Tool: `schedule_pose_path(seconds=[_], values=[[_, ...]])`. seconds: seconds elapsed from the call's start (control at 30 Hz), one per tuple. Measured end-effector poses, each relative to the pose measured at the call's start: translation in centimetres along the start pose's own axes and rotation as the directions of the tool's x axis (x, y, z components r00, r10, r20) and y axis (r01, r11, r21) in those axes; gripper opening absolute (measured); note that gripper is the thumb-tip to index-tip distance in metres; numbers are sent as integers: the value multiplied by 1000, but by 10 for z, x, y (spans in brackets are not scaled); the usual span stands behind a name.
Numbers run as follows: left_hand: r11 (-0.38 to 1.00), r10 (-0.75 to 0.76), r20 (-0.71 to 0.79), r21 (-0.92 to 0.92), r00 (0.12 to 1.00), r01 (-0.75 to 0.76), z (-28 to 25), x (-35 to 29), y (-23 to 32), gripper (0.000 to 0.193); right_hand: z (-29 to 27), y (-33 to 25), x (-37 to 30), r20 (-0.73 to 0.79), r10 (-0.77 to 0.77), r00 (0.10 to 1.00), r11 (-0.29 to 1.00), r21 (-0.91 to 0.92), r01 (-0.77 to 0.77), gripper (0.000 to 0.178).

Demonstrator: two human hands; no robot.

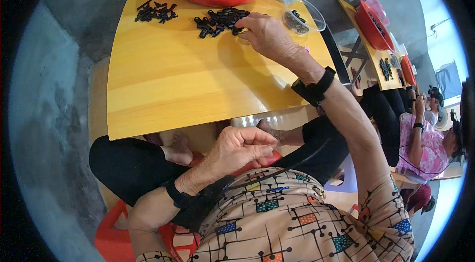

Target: The person assembles plastic components by hand, picking up a black housing and a small spring, inserting the spring into the housing, and then pressing a black cap into the assembly to join the pieces together.

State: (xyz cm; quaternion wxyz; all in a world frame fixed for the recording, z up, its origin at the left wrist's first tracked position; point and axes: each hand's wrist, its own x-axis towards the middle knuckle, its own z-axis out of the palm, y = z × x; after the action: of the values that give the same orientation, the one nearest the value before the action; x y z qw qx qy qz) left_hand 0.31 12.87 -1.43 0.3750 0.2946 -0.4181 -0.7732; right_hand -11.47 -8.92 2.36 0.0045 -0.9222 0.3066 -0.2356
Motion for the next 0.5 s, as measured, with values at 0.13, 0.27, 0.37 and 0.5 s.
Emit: schedule_pose_path(seconds=[0.13,0.27,0.37,0.5], values=[[999,-41,8,28,999,40,2,-4,5,21,10,-1,3,22,-59,998,997,-49,60,17],[999,-42,20,8,999,42,4,-7,4,20,5,-3,-4,55,-47,997,998,48,44,14],[998,-57,34,-21,998,58,6,-8,2,20,-8,-13,-20,98,-15,995,997,73,8,13],[999,-48,49,-1,998,48,8,-7,2,22,-16,-14,-32,77,-35,996,996,90,28,13]])
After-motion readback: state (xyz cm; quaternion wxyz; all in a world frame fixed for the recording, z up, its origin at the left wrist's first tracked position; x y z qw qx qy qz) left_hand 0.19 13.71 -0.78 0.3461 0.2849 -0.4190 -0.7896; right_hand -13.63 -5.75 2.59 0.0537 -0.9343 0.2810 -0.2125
